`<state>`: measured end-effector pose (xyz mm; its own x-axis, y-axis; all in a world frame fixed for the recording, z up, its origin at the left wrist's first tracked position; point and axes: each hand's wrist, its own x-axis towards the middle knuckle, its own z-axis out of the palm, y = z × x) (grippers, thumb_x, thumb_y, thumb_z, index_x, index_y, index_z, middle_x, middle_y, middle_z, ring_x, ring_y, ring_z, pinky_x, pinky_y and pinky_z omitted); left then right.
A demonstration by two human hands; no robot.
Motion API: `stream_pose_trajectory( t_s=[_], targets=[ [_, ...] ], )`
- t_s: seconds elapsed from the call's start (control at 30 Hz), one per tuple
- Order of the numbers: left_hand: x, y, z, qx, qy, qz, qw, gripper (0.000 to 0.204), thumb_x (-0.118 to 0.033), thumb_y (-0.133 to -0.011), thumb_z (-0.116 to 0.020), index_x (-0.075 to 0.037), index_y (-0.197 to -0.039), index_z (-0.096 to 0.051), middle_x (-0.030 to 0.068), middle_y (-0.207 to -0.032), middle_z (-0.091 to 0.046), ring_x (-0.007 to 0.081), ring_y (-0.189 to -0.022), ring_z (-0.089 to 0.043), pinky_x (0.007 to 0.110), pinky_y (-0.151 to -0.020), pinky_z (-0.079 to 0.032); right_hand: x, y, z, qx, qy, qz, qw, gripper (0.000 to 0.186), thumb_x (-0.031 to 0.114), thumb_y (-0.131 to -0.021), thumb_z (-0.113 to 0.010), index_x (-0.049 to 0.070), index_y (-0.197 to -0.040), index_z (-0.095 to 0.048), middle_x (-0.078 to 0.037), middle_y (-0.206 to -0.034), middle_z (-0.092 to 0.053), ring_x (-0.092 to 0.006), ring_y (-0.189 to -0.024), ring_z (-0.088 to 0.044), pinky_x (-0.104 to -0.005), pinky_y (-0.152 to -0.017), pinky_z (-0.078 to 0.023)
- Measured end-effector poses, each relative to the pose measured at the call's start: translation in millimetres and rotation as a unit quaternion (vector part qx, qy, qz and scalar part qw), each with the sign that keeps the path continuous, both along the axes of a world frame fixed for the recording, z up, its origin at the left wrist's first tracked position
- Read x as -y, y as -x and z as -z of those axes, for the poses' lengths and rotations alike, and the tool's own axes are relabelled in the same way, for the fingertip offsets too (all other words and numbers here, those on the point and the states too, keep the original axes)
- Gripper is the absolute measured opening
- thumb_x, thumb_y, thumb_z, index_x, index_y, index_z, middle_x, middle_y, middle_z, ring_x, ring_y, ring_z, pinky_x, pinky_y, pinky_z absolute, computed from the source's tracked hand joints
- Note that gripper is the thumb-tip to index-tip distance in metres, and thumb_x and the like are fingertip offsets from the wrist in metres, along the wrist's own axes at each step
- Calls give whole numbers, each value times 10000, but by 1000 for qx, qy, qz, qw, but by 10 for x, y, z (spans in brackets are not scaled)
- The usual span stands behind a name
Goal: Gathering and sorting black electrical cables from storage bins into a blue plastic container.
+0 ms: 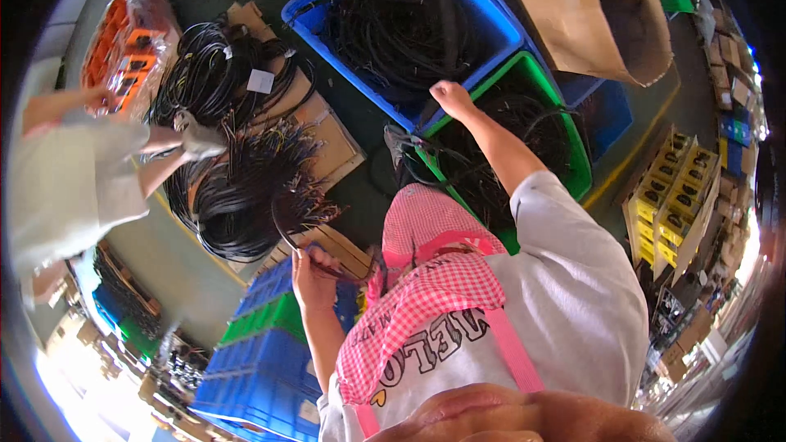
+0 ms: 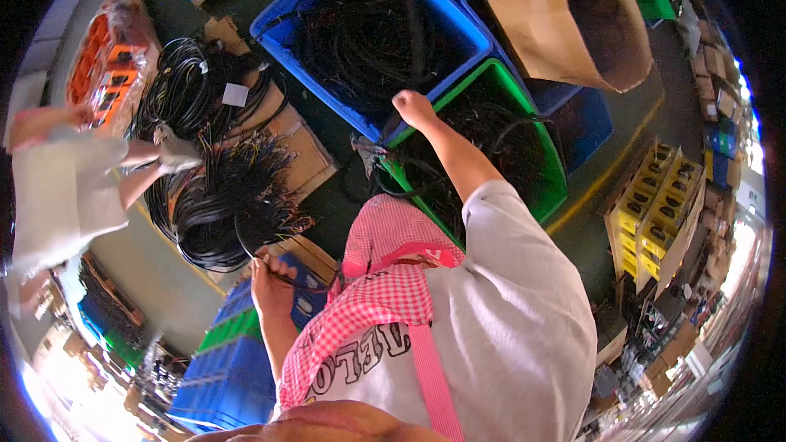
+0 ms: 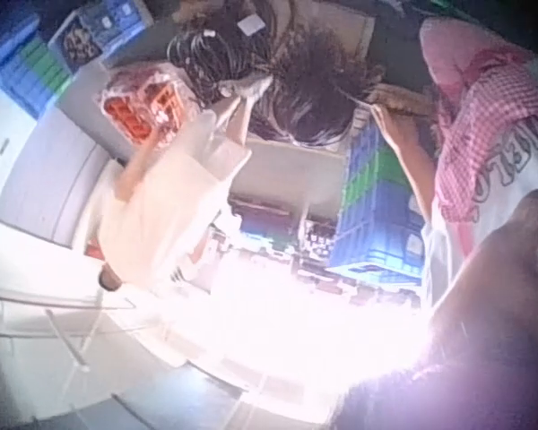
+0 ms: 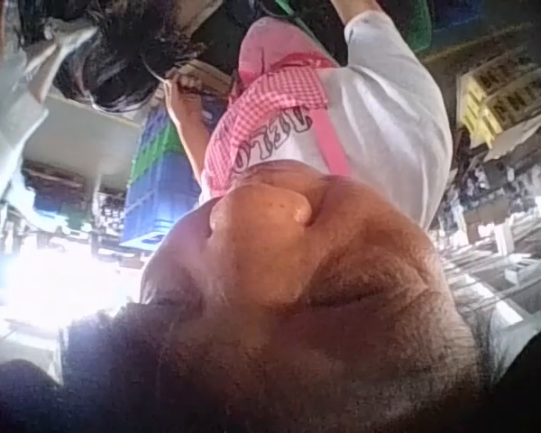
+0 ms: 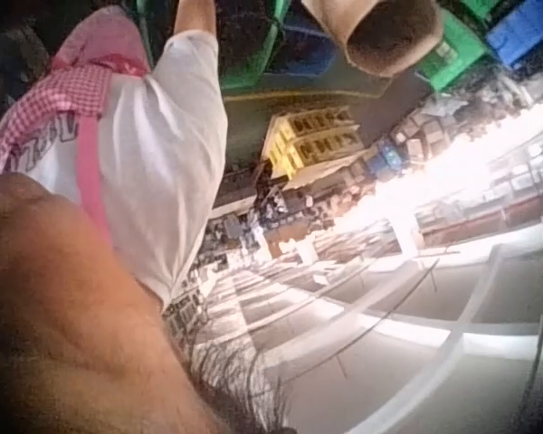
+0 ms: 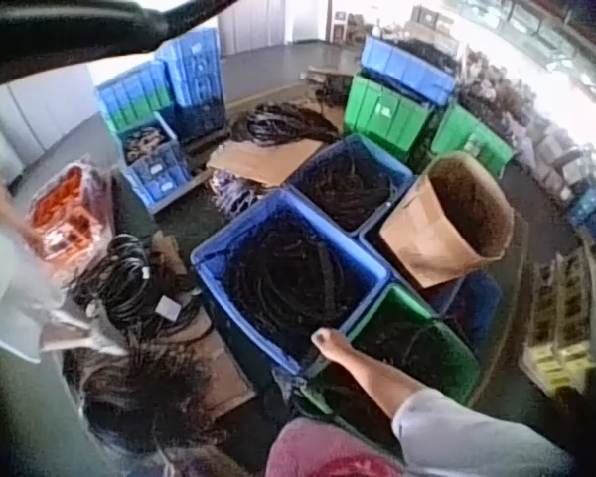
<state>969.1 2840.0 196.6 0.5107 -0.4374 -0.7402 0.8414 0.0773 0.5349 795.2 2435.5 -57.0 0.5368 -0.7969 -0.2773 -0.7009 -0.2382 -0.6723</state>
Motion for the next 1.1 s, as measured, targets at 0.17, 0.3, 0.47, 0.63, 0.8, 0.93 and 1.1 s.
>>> stream_pose_trajectory(
  t_s=[0.17,0.3,0.47,0.63,0.8,0.93,1.1],
  targets=[
    [1027,-492,126,-40,-27,79,996,547,-240,-939,-484,-201,-1429,-244,2,-754,-427,156,-732,-478,460,-804,-470,825,-1019,459,-164,9,-53,985,476,380,-801,-641,83,-1165,-564,-192,-1144,-574,-366,-1036,-561,-454,-855,-476],
    [1400,-874,247,-18,-23,148,989,635,-205,-930,-495,-175,-1468,-160,-2,-745,-409,137,-694,-439,369,-750,-436,816,-1485,529,-233,-27,-12,972,643,445,-810,-623,77,-1302,-434,-177,-1203,-539,-341,-1095,-540,-479,-868,-467],
    [1496,-1279,475,-52,-21,119,991,374,-174,-946,-464,-54,-1297,-413,-8,-725,-404,118,-670,-413,308,-643,-390,297,-1450,594,-111,-22,-22,993,474,421,-893,-509,41,-1175,-516,-224,-855,-642,-378,-772,-632,-481,-668,-506],
    [1834,-1549,265,-9,30,156,987,427,-276,-965,-449,-128,-1354,-355,-10,-703,-381,113,-628,-401,306,-589,-396,51,-1336,-264,8,-38,-49,998,422,380,-929,-477,21,-1141,-540,-202,-743,-638,-349,-664,-637,-437,-578,-490],
    [1992,-1959,100,27,105,174,979,449,-287,-965,-457,-209,-1381,-308,-8,-659,-342,85,-518,-321,226,-461,-305,267,-1523,-1543,175,-397,52,899,318,262,-964,-439,15,-1115,-571,-38,-688,-556,-102,-549,-488,-256,-504,-385],
    [2042,-2262,-133,111,123,178,970,396,-260,-972,-444,-147,-1346,-378,-18,-643,-336,68,-483,-303,204,-428,-265,185,-1736,-2440,351,-489,124,789,306,193,-971,-404,-23,-1167,-496,-120,-898,-620,-156,-674,-579,-274,-586,-465],
    [2013,-2660,-543,255,158,227,927,383,-254,-985,-416,-116,-1340,-382,-31,-639,-343,58,-471,-295,202,-412,-244,-77,-2146,-2842,525,-526,137,654,288,196,-949,-483,3,-1161,-510,-118,-1082,-593,-251,-1027,-595,-418,-913,-486]
  ],
)
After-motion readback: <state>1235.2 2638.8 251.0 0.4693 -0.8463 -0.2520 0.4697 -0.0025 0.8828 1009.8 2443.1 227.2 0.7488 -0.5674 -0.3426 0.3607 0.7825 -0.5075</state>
